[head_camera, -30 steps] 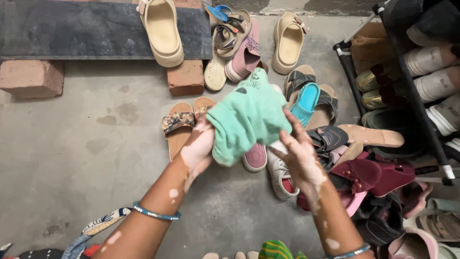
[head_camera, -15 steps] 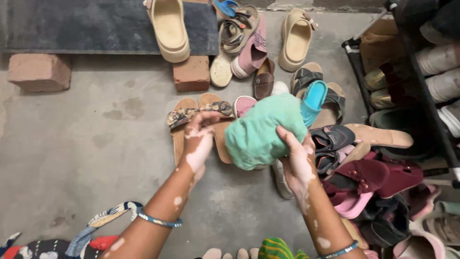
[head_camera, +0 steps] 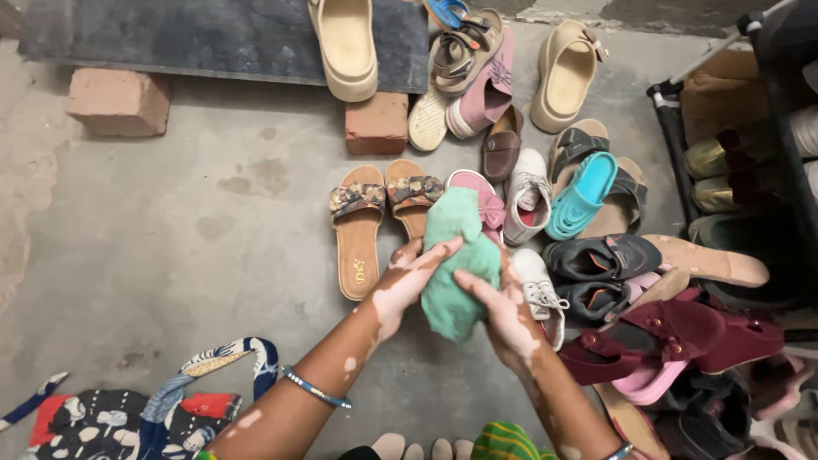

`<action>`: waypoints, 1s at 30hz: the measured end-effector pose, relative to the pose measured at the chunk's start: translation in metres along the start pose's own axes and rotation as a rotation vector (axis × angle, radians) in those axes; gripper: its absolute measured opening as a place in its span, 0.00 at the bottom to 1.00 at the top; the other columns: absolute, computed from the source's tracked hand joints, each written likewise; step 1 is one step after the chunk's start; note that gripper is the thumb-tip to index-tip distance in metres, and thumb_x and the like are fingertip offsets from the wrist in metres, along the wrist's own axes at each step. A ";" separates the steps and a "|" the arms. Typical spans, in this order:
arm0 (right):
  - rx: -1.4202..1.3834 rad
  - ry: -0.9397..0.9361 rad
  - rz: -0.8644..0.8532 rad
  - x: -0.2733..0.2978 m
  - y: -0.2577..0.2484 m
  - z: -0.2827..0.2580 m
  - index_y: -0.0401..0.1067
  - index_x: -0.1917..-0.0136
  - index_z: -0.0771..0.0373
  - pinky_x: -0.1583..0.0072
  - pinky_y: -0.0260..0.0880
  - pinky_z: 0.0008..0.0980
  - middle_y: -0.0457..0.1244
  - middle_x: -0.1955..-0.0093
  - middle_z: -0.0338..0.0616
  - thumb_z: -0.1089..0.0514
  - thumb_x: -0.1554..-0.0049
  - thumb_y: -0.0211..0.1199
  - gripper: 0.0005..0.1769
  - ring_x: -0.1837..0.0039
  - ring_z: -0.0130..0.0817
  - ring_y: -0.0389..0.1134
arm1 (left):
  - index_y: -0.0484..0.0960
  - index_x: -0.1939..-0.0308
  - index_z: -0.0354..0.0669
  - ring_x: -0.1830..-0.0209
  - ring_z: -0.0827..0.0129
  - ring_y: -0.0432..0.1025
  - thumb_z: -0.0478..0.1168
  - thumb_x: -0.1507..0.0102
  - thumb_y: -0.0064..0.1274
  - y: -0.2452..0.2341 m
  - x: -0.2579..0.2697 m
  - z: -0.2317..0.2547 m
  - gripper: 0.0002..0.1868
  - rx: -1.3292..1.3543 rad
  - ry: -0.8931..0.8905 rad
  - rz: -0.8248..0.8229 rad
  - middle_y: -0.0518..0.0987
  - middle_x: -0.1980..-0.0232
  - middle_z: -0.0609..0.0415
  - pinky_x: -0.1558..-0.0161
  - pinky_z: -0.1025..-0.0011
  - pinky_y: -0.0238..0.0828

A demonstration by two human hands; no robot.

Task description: The person wipes the exterior and interior of a pair of brown slip-on shoes and a pair of floral slide sandals using a green cloth. After cleaning, the person places the shoes onto a multi-tiered shoe rack.

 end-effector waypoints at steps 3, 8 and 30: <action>0.295 -0.130 0.073 -0.014 -0.006 -0.039 0.68 0.30 0.61 0.37 0.71 0.38 0.68 0.38 0.47 0.59 0.49 0.70 0.33 0.38 0.37 0.70 | 0.80 0.41 0.46 0.45 0.66 0.76 0.64 0.38 0.53 -0.029 -0.008 0.003 0.32 -0.306 0.052 0.153 0.81 0.43 0.52 0.46 0.67 0.74; 1.339 -0.696 -0.111 -0.048 0.033 -0.120 0.65 0.27 0.51 0.41 0.70 0.46 0.64 0.37 0.55 0.58 0.51 0.71 0.39 0.42 0.51 0.68 | 0.80 0.38 0.51 0.30 0.58 0.68 0.57 0.38 0.57 -0.044 0.007 0.027 0.27 -1.129 0.368 0.358 0.76 0.32 0.51 0.29 0.61 0.63; 1.014 -0.019 -0.225 -0.063 0.010 0.030 0.69 0.34 0.49 0.35 0.69 0.42 0.69 0.38 0.48 0.50 0.52 0.72 0.32 0.36 0.46 0.70 | 0.46 0.22 0.45 0.17 0.44 0.36 0.56 0.51 0.68 -0.105 0.015 -0.033 0.62 -1.045 0.163 0.521 0.39 0.18 0.37 0.24 0.47 0.33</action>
Point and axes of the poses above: each hand's wrist, its own x-axis away from the middle knuckle, its own y-axis out of the palm, z = x × y, the point moved 10 cm from there along -x, towards the middle knuckle
